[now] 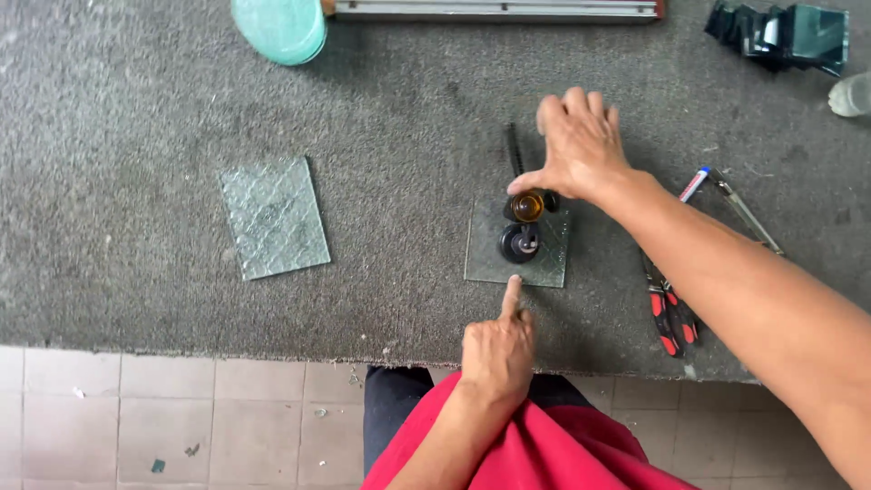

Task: Measuring and cutting pieces of decorative glass using a tape measure, marker, square ruler, and glass cutter on a workshop table.

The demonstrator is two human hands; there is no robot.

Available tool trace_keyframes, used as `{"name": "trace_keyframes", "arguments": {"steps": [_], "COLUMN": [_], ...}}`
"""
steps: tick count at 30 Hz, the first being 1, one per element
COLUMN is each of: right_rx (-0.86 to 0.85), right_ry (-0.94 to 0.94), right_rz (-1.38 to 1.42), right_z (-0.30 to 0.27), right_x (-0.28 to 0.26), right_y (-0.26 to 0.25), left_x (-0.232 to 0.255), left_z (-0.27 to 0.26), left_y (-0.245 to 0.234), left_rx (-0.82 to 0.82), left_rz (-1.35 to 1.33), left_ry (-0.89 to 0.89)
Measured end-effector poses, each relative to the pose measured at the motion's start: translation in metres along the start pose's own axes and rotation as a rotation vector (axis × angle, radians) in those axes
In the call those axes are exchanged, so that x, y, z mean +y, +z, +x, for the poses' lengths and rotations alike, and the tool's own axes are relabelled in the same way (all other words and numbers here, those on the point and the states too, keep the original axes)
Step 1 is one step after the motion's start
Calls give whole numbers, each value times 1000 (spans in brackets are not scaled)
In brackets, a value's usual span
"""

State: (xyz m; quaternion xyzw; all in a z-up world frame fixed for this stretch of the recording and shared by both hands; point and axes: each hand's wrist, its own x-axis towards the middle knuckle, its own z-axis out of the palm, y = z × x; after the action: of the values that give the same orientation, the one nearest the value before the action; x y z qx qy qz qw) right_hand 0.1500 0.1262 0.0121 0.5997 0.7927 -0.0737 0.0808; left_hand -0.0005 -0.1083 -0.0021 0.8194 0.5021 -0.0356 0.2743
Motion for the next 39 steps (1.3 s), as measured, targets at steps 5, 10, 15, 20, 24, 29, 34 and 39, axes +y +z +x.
{"name": "trace_keyframes", "arguments": {"steps": [5, 10, 15, 20, 24, 29, 34, 39], "right_rx": [57, -3, 34, 55, 32, 10, -44, -64], "right_ry": [218, 508, 652, 710, 746, 824, 893, 906], "right_rz": [51, 325, 368, 418, 412, 447, 468, 476], "right_z": [-47, -98, -121, -127, -135, -158, -169, -177], "right_x": [40, 36, 20, 12, 9, -4, -16, -18], "right_y": [19, 18, 21, 11, 19, 24, 20, 22], "left_x": [-10, -13, -32, -54, -71, -81, -81, -80], "left_z": [-1, 0, 3, 15, 21, 22, 22, 22], "left_y": [-17, -47, -45, -55, -46, -37, -40, -44], "left_rx": [-47, -174, 305, 315, 260, 265, 235, 198], "left_rz": [-93, -212, -308, -188, -120, -121, -153, -144], "left_ry": [-22, -68, -124, -60, 1, -7, -10, -18]}}
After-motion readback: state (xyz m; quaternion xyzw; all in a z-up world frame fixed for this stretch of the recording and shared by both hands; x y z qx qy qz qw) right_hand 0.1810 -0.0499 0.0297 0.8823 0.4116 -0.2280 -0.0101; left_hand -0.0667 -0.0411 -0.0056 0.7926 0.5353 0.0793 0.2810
